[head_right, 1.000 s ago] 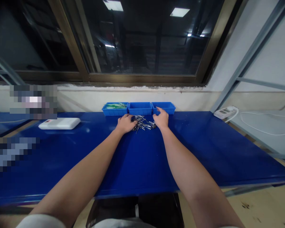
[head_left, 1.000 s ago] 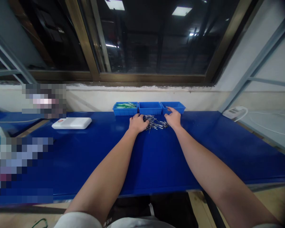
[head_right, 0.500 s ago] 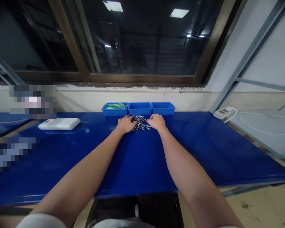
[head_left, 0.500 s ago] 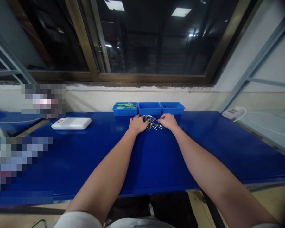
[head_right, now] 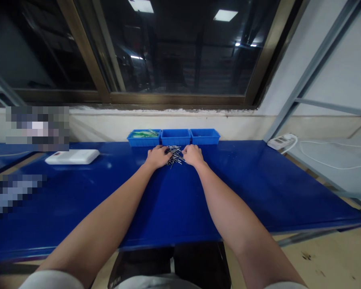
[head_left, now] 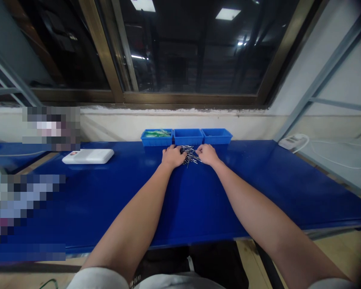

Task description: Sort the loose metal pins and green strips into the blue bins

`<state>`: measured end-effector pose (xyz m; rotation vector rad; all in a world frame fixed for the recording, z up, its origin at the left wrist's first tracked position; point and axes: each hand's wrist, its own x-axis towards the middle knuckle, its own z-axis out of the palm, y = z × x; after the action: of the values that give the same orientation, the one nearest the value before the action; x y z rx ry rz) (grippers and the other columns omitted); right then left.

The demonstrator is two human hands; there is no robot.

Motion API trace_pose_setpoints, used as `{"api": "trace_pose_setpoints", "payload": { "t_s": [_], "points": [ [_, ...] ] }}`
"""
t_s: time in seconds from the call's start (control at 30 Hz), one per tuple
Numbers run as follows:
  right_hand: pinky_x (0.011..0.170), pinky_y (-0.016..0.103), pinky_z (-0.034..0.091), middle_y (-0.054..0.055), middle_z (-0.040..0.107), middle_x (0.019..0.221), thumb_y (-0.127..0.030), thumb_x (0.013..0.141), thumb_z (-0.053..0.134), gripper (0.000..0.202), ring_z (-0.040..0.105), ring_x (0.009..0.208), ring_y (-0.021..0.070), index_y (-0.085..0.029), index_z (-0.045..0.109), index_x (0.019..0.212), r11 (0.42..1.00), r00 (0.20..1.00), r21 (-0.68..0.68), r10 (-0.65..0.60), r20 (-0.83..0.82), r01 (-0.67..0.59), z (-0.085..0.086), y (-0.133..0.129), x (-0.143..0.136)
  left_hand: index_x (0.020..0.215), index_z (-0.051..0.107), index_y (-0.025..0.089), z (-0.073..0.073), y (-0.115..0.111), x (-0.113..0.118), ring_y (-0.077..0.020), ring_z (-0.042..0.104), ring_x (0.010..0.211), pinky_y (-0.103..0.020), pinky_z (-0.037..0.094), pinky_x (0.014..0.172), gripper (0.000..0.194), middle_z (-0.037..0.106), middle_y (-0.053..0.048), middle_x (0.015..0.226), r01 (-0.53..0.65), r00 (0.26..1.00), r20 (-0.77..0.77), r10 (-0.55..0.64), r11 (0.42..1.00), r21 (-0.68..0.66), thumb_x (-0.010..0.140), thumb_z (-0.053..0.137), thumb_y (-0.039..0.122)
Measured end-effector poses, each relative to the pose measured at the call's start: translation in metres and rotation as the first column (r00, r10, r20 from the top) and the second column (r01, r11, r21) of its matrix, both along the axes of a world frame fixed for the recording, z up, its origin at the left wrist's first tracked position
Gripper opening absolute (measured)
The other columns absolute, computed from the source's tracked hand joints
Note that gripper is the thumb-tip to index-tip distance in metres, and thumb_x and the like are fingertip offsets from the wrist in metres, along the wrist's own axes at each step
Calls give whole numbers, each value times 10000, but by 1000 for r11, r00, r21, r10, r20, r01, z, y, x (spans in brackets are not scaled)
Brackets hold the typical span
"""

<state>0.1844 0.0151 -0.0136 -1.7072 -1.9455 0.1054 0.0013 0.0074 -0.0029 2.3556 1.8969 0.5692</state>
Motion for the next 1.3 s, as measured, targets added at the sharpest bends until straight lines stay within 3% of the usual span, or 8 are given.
{"api": "trace_pose_setpoints", "payload": {
  "t_s": [0.2, 0.37, 0.5, 0.6, 0.83, 0.97, 1.07, 1.3],
  "points": [
    [791, 332, 405, 122, 683, 926, -303, 894, 426, 271, 598, 920, 241, -189, 658, 813, 1000, 1000, 9, -1, 10, 1, 6, -6, -5, 1204, 570, 247, 3, -3, 1, -300, 474, 1193, -466, 360, 971, 427, 539, -116, 1269, 17, 997, 72, -25, 993, 117, 859, 447, 468],
    [745, 276, 396, 88, 688, 893, -287, 914, 391, 272, 610, 863, 196, -187, 639, 859, 995, 991, 6, 103, -83, -103, 10, -9, -6, 1279, 500, 220, 8, -9, 4, -237, 467, 1203, -378, 365, 968, 429, 559, -88, 1258, 215, 967, 84, -242, 946, 244, 862, 503, 322],
    [692, 263, 392, 63, 687, 831, -316, 906, 413, 273, 611, 796, 182, -187, 630, 801, 980, 970, 33, 200, -138, -197, 10, -9, -6, 1089, 640, 234, 10, -9, 4, -206, 536, 1095, -348, 372, 932, 279, 657, -55, 1104, 303, 942, 67, -330, 917, 258, 908, 437, 296],
    [693, 261, 396, 55, 685, 799, -333, 908, 410, 304, 608, 771, 171, -183, 634, 766, 973, 958, 72, 229, -175, -220, 10, -9, -6, 1000, 676, 234, 12, -7, 4, -200, 563, 1028, -343, 376, 911, 286, 687, -48, 1033, 288, 947, 66, -314, 921, 262, 922, 407, 296],
    [723, 264, 427, 36, 686, 809, -298, 823, 545, 172, 597, 759, 159, -176, 663, 800, 945, 908, 179, 316, -273, -275, 11, -10, -8, 1021, 654, 220, 12, -8, 4, -204, 582, 1009, -344, 392, 895, 275, 683, -51, 1039, 230, 960, 92, -265, 931, 285, 917, 401, 250],
    [721, 270, 423, 36, 684, 785, -305, 855, 490, 241, 593, 758, 164, -178, 670, 758, 955, 925, 162, 285, -252, -250, 10, -9, -7, 1079, 615, 214, 11, -6, 4, -190, 593, 1007, -321, 404, 908, 247, 680, -43, 1059, 253, 940, 153, -305, 924, 286, 896, 453, 241],
    [728, 287, 432, 38, 685, 765, -328, 853, 483, 269, 596, 742, 172, -174, 673, 741, 956, 919, 150, 285, -273, -252, 11, -9, -7, 1015, 632, 210, 11, -6, 4, -193, 598, 989, -324, 409, 905, 221, 688, -47, 1018, 258, 940, 149, -308, 924, 282, 898, 447, 240],
    [766, 324, 477, 51, 700, 804, -274, 700, 631, 208, 630, 749, 174, -153, 679, 863, 937, 731, 219, 351, -585, -274, 11, -10, -7, 968, 647, 200, 10, -5, 4, -200, 606, 948, -322, 418, 864, 260, 694, -54, 970, 237, 955, 101, -279, 923, 304, 917, 395, 238]
  ]
}}
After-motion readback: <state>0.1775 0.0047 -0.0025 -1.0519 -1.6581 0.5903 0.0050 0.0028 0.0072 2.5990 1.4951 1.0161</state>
